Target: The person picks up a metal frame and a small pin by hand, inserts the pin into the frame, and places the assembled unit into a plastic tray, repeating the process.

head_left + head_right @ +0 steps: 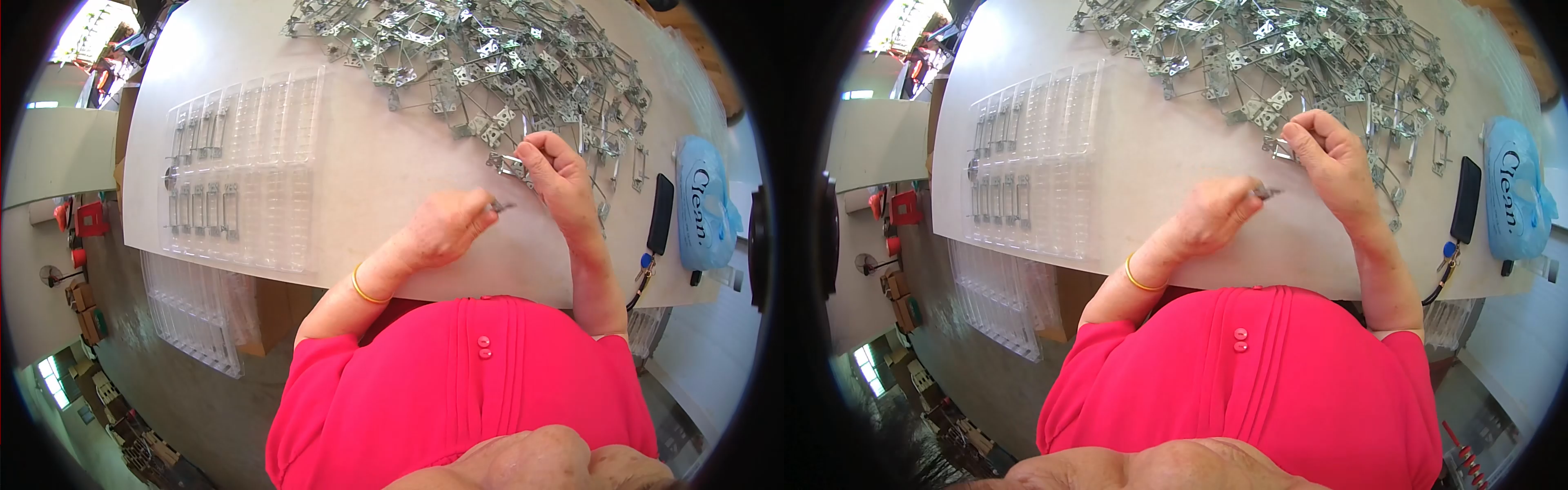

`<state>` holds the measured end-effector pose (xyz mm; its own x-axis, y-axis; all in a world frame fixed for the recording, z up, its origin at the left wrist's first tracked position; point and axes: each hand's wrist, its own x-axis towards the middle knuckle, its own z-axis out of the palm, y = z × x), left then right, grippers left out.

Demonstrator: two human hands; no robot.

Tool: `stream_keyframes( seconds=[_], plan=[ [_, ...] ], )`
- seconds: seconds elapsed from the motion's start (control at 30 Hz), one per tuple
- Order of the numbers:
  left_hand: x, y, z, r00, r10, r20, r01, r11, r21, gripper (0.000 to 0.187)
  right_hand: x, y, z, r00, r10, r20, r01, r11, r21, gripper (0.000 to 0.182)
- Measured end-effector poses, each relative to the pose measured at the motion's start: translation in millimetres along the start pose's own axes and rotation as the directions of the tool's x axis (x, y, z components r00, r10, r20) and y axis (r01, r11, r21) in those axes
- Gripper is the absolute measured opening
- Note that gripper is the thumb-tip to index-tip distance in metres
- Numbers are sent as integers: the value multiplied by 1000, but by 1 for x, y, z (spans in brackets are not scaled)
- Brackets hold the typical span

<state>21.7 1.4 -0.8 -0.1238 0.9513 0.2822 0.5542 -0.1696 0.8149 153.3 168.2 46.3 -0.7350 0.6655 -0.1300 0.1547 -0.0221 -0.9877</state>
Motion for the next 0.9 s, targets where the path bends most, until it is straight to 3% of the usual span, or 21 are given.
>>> stream_keyframes(
  seconds=[0.07, 0.1, 0.17, 0.2, 0.27, 0.5, 0.6, 0.67, 0.9],
  plan=[
    [-4, 0, -3, 964, -265, -20, 248, 924, -290, 33, -5, -6, 0, 999, 45, 10, -45, 999, -1, 16],
    [-5, -2, -6, 964, -265, -20, 248, 924, -290, 33, -9, -10, -1, 996, 91, 16, -91, 996, -5, 15],
    [-5, -7, -9, 937, -348, 38, 312, 783, -538, 39, -18, -17, 3, 980, 170, 102, -175, 984, 39, 15],
    [-4, -6, -9, 937, -348, 39, 313, 783, -537, 39, -21, -19, 5, 951, 244, 191, -262, 962, 75, 14],
    [-2, -4, -11, 918, -396, 14, 331, 749, -574, 40, -27, -16, 11, 946, 243, 215, -259, 964, 52, 15],
    [-2, -6, -10, 935, -352, -36, 288, 817, -499, 38, -27, -10, 18, 939, 227, 258, -242, 970, 27, 16],
    [-2, -9, -7, 939, -329, -100, 263, 875, -408, 29, -27, -12, 18, 933, 245, 265, -259, 966, 18, 16],
    [-2, -11, -6, 954, -235, -184, 204, 964, -171, 22, -27, -12, 17, 927, 260, 269, -276, 961, 22, 16],
    [-1, -12, -5, 960, -184, -209, 179, 983, -46, 15, -25, -13, 16, 928, 279, 247, -293, 956, 22, 18]
  ],
)
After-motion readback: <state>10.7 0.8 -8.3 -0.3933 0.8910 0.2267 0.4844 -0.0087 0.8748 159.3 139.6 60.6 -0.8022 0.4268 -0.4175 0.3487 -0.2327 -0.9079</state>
